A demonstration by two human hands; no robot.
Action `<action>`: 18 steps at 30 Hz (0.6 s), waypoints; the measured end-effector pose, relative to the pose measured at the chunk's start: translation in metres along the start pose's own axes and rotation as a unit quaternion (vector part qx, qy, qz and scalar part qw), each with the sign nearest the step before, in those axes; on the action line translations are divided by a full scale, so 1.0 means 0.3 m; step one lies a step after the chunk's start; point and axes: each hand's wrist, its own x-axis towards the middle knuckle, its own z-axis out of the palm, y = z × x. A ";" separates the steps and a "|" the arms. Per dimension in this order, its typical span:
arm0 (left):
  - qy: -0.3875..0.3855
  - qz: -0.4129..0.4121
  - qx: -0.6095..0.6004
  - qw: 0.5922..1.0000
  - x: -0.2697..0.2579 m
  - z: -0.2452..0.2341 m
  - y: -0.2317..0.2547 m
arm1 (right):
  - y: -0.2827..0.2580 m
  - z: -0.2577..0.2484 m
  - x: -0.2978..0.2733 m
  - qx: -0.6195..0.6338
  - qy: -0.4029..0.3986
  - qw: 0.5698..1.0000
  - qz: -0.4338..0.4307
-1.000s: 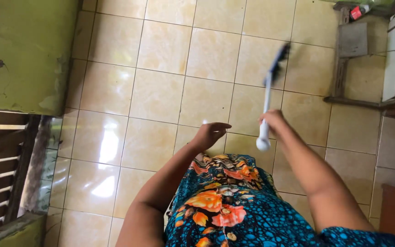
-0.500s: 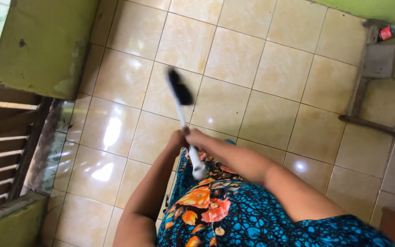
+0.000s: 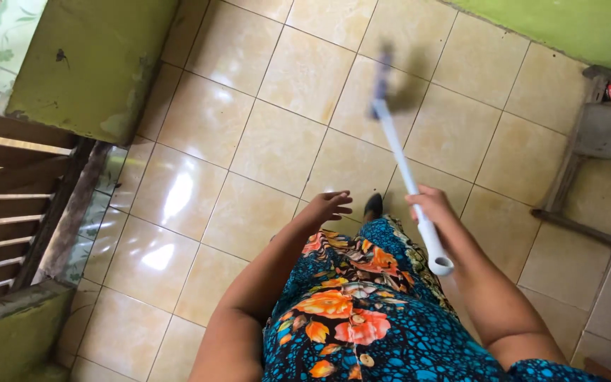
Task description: Sweep the tiled floor using a broom.
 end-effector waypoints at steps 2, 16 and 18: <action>-0.011 -0.004 0.006 1.000 0.046 0.015 0.032 | 0.002 -0.112 0.092 -0.023 0.038 0.999 -0.001; 0.151 0.005 -0.016 0.988 0.434 -0.008 0.280 | -0.236 0.209 0.554 -0.176 -0.133 0.975 0.020; 0.191 0.008 -0.021 0.981 0.465 0.012 0.329 | -0.412 0.265 0.575 -0.119 -0.183 0.976 0.023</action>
